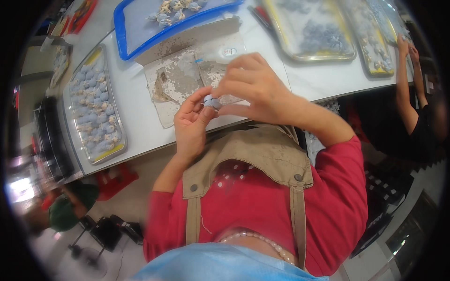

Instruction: The person glues small toy figurines onto their bases using a glue bottle, then organizes the assembled figurines into plastic trays.

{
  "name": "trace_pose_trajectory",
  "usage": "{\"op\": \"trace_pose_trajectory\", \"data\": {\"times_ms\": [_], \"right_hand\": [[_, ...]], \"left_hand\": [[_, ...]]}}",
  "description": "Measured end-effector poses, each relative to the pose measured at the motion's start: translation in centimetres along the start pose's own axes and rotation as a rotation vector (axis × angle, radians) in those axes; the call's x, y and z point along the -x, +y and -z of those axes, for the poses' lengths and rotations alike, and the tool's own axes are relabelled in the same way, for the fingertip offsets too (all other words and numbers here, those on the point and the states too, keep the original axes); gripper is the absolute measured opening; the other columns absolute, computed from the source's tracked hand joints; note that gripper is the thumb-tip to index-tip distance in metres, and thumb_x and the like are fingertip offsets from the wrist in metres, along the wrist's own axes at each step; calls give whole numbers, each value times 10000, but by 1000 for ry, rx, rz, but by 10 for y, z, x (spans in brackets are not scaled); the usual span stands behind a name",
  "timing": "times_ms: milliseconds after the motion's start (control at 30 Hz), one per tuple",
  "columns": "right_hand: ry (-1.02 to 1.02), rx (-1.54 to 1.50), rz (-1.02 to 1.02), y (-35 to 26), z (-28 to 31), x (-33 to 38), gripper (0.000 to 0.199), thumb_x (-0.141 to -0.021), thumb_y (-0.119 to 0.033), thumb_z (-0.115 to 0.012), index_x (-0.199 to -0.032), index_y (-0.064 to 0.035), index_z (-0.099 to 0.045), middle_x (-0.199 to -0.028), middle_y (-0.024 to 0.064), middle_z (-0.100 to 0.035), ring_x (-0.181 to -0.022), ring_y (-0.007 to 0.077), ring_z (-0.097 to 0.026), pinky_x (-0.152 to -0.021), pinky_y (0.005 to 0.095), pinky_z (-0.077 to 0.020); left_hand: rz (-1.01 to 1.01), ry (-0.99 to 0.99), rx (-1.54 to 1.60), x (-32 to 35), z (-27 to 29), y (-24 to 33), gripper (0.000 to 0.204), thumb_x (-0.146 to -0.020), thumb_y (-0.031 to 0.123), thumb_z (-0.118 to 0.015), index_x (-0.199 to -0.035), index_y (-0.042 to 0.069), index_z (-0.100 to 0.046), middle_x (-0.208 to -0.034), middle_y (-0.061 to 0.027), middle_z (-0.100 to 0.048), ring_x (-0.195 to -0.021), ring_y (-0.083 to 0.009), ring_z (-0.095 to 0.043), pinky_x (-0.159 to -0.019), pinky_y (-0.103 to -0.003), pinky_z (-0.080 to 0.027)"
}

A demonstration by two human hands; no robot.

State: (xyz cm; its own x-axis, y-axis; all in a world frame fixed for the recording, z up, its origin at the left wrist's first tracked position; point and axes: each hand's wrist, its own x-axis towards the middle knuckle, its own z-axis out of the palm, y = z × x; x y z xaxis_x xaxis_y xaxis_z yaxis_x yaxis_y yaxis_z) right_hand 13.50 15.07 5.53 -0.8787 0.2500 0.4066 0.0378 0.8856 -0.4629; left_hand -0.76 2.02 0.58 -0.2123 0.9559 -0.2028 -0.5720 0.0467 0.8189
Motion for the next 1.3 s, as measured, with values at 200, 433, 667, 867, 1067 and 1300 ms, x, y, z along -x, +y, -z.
{"op": "trace_pose_trajectory", "data": {"times_ms": [200,433,667,867,1067,1300], "right_hand": [[336,103,-143,-12,-40,21,236,-604,-157,-773,-805,-150,-650,-747,-45,-601,-769,159,-546,-685,311,-331],[318,122,-205,-25,-31,19,194,-609,-115,-756,-764,-144,-642,-687,-52,-581,-712,141,-547,-640,313,-295],[311,-20,-108,-7,-24,23,205,-588,-133,-772,-746,-150,-642,-661,-60,-568,-745,149,-550,-668,303,-343],[311,-303,-164,6,-20,27,306,-628,-180,-776,-893,-99,-645,-853,22,-617,-820,193,-571,-756,318,-424],[65,-831,-359,4,-19,25,557,-663,-294,-775,-1099,6,-601,-1072,98,-637,-972,198,-607,-846,309,-465],[-4,-741,-280,4,-19,24,495,-697,-259,-750,-1083,16,-608,-1015,127,-650,-896,201,-638,-792,289,-492]], "left_hand": [[-84,-10,-101,3,2,-3,367,-869,13,-568,-1224,-32,-484,-1102,-71,-564,-929,-92,-537,-830,-236,-440],[-160,0,-414,7,3,0,296,-866,6,-572,-1159,-28,-550,-922,-24,-598,-784,-55,-545,-714,-196,-451],[-146,-64,-358,6,-3,5,272,-885,125,-584,-1091,-52,-574,-1056,-99,-613,-820,-100,-583,-750,-233,-482],[-221,-145,-389,3,-1,-1,284,-841,41,-600,-1112,-40,-573,-1086,-118,-614,-912,-130,-590,-784,-241,-472],[-247,-204,-355,3,-4,0,322,-806,-30,-594,-1127,-25,-573,-1127,-138,-607,-966,-149,-593,-818,-245,-458],[-328,-277,-485,0,0,6,278,-811,-10,-590,-1089,-13,-597,-1008,-138,-653,-879,-161,-630,-761,-244,-483]]}}
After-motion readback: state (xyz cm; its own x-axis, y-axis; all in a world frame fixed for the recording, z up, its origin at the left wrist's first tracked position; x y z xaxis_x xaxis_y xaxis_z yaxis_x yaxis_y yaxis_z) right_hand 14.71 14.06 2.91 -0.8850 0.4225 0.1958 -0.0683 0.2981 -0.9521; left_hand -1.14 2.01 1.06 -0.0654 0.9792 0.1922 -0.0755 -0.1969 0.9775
